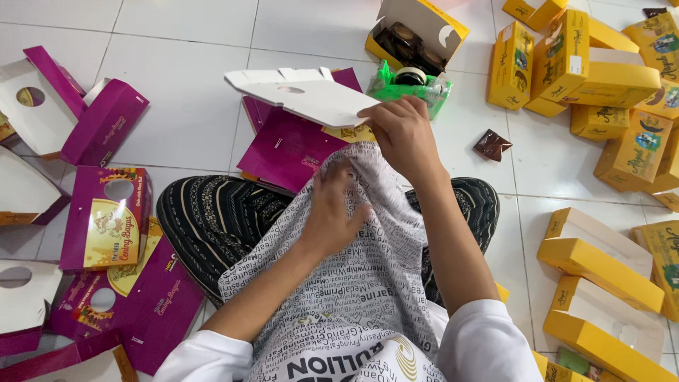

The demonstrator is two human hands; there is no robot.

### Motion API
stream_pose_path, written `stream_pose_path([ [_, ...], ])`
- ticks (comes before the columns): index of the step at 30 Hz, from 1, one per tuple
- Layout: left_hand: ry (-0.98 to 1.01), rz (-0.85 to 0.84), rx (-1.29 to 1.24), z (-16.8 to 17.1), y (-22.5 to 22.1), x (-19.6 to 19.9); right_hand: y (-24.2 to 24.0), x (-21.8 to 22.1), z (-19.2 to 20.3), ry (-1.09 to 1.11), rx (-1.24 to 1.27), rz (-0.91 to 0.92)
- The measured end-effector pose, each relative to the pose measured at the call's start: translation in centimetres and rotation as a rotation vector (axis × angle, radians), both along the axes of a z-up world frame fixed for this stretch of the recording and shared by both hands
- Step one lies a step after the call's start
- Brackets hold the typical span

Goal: The person assembles cardboard pastry boxes by hand. They fold the pre-cut flaps and secure them to form rectangular boxes, repeating the process with multiple purple and white box flats from a pile on the floor.

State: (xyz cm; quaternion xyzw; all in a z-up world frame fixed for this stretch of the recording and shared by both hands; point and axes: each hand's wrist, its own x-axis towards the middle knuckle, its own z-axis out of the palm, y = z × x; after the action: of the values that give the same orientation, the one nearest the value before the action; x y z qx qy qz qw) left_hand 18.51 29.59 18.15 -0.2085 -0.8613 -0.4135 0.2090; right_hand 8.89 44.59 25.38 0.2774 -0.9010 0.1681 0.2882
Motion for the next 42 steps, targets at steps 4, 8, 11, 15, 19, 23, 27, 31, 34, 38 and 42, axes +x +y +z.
stream_pose_path([
  [4, 0.057, -0.381, -0.492, -7.5, 1.0, 6.1, -2.4, 3.3, 1.9, -0.236, -0.037, 0.126],
  [8, -0.397, -0.567, -0.572, -7.9, -0.1, 6.2, -3.5, 6.4, -4.4, -0.389, -0.006, 0.085],
  [11, -0.951, -0.658, -0.355, -3.8, -2.1, 5.4, -4.4, 8.7, -11.7, -0.371, -0.086, 0.127],
  [15, -0.815, -0.060, 0.329, -6.3, -4.8, 3.7, -5.0, 8.0, -12.7, -0.191, -0.169, 0.120],
  [19, -0.494, 0.220, 0.609, -2.5, -5.7, 3.4, -5.7, 7.4, -14.4, -0.092, -0.197, 0.021],
  [23, -0.478, 0.286, 0.645, -4.2, -5.2, 2.6, -5.9, 8.4, -8.9, -0.357, -0.269, 0.052],
  [27, -0.246, 0.193, 0.289, -1.6, -5.5, 1.6, -4.8, 9.7, -4.5, -0.607, -0.217, 0.053],
  [31, -0.130, 0.192, -0.066, -3.2, -5.9, 1.6, 0.8, 11.1, -6.6, -0.190, -0.323, -0.359],
  [34, -0.245, 0.427, -0.612, -5.1, -8.8, 2.5, 5.3, 13.4, -6.5, -0.331, -0.107, -0.730],
  [38, -0.433, 0.216, -0.909, -2.3, -6.5, 2.5, 6.6, 12.7, -9.1, -0.409, 0.045, -0.630],
  [42, -0.369, 0.272, -0.785, -5.2, -9.2, -0.5, 10.2, 10.4, -8.8, -0.447, -0.369, -0.631],
])
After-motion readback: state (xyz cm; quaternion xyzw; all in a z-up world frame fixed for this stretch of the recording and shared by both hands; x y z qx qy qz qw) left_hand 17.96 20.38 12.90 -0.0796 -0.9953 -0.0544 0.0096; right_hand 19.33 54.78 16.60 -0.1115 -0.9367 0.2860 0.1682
